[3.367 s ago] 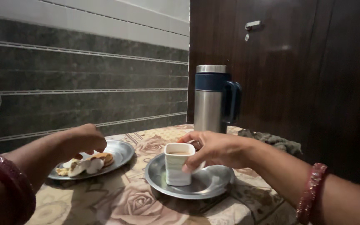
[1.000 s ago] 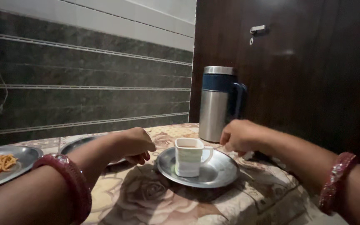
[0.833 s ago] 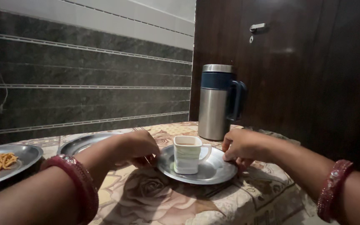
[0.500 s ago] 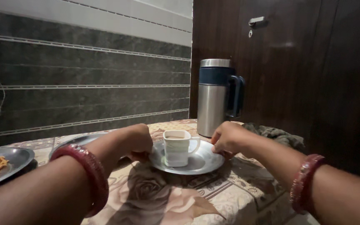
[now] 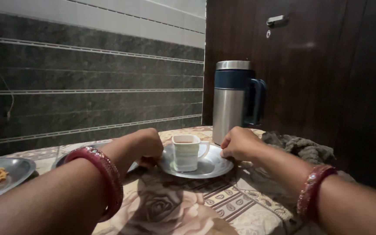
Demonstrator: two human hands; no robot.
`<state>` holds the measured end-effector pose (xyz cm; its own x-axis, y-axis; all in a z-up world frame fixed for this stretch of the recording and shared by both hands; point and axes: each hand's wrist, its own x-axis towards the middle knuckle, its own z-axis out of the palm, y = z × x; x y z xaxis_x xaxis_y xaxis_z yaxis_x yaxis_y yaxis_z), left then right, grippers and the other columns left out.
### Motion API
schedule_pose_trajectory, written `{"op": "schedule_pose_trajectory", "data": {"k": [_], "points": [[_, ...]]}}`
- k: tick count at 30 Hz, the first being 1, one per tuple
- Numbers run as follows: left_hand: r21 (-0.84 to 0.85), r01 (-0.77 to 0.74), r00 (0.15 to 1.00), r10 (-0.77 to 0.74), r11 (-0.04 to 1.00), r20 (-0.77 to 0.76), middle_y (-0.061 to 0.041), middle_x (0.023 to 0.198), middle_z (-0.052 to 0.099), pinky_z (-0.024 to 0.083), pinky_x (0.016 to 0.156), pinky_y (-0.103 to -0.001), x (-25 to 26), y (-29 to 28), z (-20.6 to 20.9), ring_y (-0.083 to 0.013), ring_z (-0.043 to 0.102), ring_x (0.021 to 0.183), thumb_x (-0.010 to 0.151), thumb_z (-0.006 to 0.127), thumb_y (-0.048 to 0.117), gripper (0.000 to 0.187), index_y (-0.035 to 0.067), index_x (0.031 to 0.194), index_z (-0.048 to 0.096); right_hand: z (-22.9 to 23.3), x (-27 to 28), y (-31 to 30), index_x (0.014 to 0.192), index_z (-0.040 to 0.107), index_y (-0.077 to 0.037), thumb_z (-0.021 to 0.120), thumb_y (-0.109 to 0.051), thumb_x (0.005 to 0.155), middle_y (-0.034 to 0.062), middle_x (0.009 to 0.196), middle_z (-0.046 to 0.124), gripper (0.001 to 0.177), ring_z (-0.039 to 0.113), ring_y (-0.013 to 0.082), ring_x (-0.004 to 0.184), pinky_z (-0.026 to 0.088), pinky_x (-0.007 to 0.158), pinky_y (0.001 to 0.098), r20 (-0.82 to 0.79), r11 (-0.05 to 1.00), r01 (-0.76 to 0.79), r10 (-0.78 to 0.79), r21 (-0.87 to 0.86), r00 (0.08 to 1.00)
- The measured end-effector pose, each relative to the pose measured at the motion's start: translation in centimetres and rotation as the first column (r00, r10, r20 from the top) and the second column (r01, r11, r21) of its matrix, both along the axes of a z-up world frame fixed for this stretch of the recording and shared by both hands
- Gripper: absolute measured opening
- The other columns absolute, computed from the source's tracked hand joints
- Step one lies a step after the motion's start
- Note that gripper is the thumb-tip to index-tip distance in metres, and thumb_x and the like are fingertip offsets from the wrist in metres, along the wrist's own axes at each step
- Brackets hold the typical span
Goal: The person pours a hot beverage from a thermos into a cup and wipes the cup with a cloth. They then arrange various food items, including noodles, nuts, and boiled eggs, onto metal plates on a table.
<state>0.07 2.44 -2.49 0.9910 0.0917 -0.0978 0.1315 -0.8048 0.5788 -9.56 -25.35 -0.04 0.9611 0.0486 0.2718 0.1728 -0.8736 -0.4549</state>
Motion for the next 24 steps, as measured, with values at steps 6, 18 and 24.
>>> {"op": "schedule_pose_trajectory", "data": {"k": [6,18,24], "points": [[-0.077,-0.006,0.982,0.02,0.997,0.187,-0.02,0.082,0.077,0.063,0.05,-0.039,-9.3,2.3,5.4,-0.0267,0.075,0.061,0.085,0.081,0.01,0.021,-0.01,0.088,0.076,5.4,-4.3,2.4,0.105,0.082,-0.007,0.078,-0.014,0.083,0.014,0.099,0.081,0.023,0.075,0.0224,0.087,0.059,0.08,0.0355,0.052,0.999,-0.01,0.008,0.032,0.999],[0.264,0.082,0.996,-0.091,0.961,0.019,0.0,0.092,0.075,0.059,0.065,-0.038,-17.3,12.6,5.3,-0.0149,0.071,0.08,0.082,0.075,0.016,0.026,0.02,0.107,0.08,2.5,-9.1,16.9,0.12,0.074,-0.011,0.076,-0.012,0.079,0.0135,0.116,0.073,0.041,0.07,0.0276,0.109,0.054,0.096,0.0395,0.106,0.751,-0.564,0.628,-0.344,0.771],[0.382,0.171,0.981,-0.191,0.908,0.015,-0.01,0.087,0.072,0.053,0.057,-0.038,-19.7,12.5,4.6,-0.0217,0.064,0.07,0.084,0.067,0.019,0.022,0.006,0.098,0.079,-0.4,-10.0,19.9,0.11,0.073,-0.007,0.07,-0.01,0.083,0.0192,0.099,0.074,0.028,0.07,0.0355,0.098,0.053,0.086,0.0459,0.038,0.682,-0.608,0.677,-0.407,0.735]]}}
